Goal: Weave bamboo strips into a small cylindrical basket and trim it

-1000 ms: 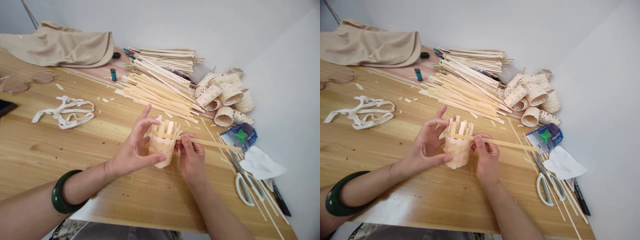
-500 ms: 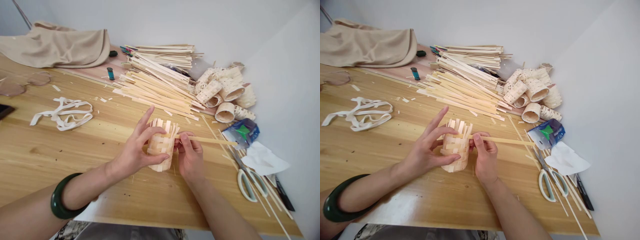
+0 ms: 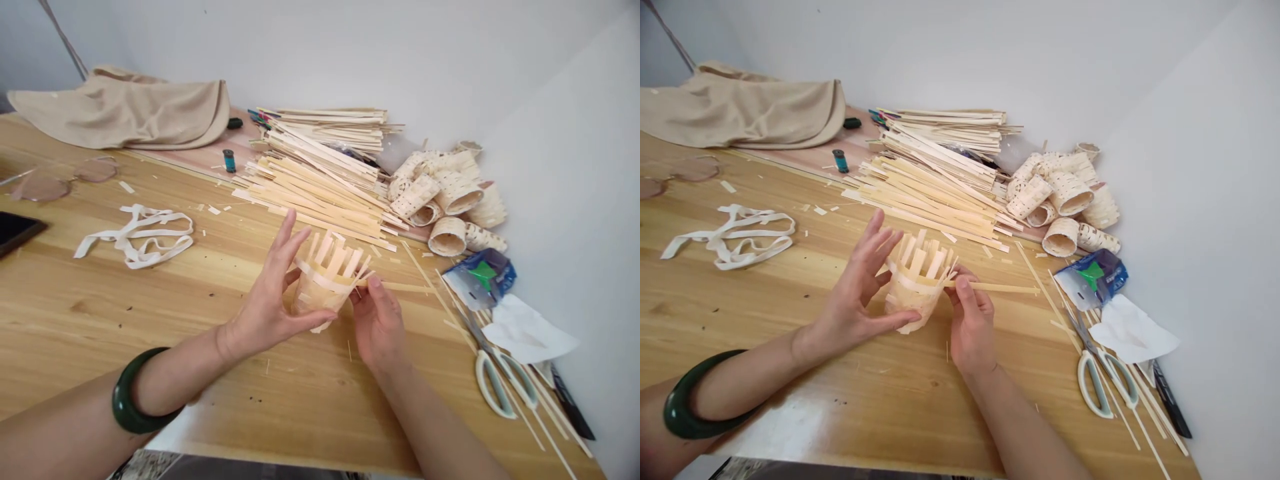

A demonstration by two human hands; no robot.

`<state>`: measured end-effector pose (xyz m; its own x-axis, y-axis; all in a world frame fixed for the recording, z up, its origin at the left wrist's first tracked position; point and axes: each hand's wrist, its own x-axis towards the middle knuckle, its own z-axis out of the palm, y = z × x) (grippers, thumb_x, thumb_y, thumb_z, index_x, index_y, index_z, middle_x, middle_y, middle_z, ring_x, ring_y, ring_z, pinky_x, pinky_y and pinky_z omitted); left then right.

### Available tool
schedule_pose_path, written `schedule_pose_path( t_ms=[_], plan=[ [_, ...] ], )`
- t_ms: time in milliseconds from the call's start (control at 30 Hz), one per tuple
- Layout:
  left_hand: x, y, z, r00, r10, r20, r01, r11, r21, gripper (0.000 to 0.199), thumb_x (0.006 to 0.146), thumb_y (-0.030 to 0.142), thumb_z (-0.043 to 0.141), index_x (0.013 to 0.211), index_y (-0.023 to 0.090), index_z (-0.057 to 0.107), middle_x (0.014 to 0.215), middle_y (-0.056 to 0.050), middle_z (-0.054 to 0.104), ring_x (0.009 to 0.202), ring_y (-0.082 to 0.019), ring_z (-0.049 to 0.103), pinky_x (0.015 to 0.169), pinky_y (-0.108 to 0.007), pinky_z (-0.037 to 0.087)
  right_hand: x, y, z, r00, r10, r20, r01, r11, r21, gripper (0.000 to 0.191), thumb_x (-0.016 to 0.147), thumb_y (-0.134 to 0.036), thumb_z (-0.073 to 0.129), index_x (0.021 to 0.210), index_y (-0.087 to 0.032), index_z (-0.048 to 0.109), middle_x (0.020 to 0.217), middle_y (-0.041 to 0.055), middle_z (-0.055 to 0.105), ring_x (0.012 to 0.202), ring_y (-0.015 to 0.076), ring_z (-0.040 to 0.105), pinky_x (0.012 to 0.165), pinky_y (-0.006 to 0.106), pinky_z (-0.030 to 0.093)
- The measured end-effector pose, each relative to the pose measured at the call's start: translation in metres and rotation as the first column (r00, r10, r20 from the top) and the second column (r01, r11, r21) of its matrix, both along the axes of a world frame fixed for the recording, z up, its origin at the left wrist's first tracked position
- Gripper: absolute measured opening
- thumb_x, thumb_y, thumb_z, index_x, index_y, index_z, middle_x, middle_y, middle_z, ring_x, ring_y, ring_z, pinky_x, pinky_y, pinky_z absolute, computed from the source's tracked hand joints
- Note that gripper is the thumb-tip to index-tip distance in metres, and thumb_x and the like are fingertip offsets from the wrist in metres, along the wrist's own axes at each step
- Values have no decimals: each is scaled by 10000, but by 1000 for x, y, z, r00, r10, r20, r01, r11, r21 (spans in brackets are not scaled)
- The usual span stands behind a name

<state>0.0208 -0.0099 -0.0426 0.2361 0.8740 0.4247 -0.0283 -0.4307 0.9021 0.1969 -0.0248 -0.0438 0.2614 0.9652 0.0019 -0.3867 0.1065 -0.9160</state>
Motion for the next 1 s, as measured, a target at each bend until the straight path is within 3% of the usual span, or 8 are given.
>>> schedule_pose_path(
  t_ms=[100,200,267,367,500,633,767,1000],
  plan=[
    [1,3,-4,999,33,36,-31,997,-64,1055,680,316,923,1563,401,351,1750,-49,-22,1580,-392,141,1186,-535,385,2,3,-2,995,54,-89,-59,997,-55,237,760,-496,814,815,-268,776,955,16,787,957,214,690,870,373,555],
    [4,6,-3,999,0,34,8,974,-227,985,726,363,889,1566,313,378,1699,-108,266,1547,-350,278,1263,-517,244,4,7,-6,985,80,-155,-96,990,-100,222,748,-475,835,802,-266,782,925,4,801,896,193,706,883,362,566],
    [6,5,-1,991,-69,111,106,920,-378,1053,779,395,847,1624,295,227,1645,-122,385,1515,-323,356,1266,-511,234,4,9,-7,983,92,-161,-110,988,-110,225,753,-475,833,814,-263,789,940,9,807,912,200,716,890,370,575],
    [8,4,0,955,-78,286,217,841,-496,1053,856,498,747,1646,302,79,1668,-103,353,1533,-303,327,1261,-485,246,3,7,-8,989,92,-114,-102,991,-82,232,772,-488,813,828,-263,792,969,26,814,944,229,728,883,405,588],
    [9,4,0,945,-10,327,197,816,-544,793,898,565,665,1559,259,352,1636,-83,417,1538,-302,310,1260,-423,240,-2,2,-4,990,133,-44,-134,991,-29,234,810,-484,781,761,-255,789,1063,36,807,1084,251,707,950,418,571],
    [10,4,0,934,-31,357,238,798,-554,648,909,518,671,1451,236,455,1541,-95,538,1467,-313,427,1217,-427,321,-5,0,-3,989,144,-21,-145,988,-55,254,808,-490,781,729,-250,784,1086,33,803,1133,254,685,1007,421,542],
    [12,5,-1,920,-78,384,286,803,-523,612,911,486,681,1438,249,480,1508,-83,573,1424,-298,485,1196,-406,357,-5,3,-3,983,167,-77,-176,977,-119,253,786,-499,799,820,-249,790,1134,35,792,1085,234,690,996,406,539],
    [11,8,8,897,-144,418,363,780,-510,656,889,590,657,1429,232,548,1468,-135,604,1418,-342,487,1179,-486,378,-5,3,1,999,44,-25,-46,996,-75,356,710,-539,849,602,-220,732,992,45,800,1051,239,699,956,401,550]
  ],
)
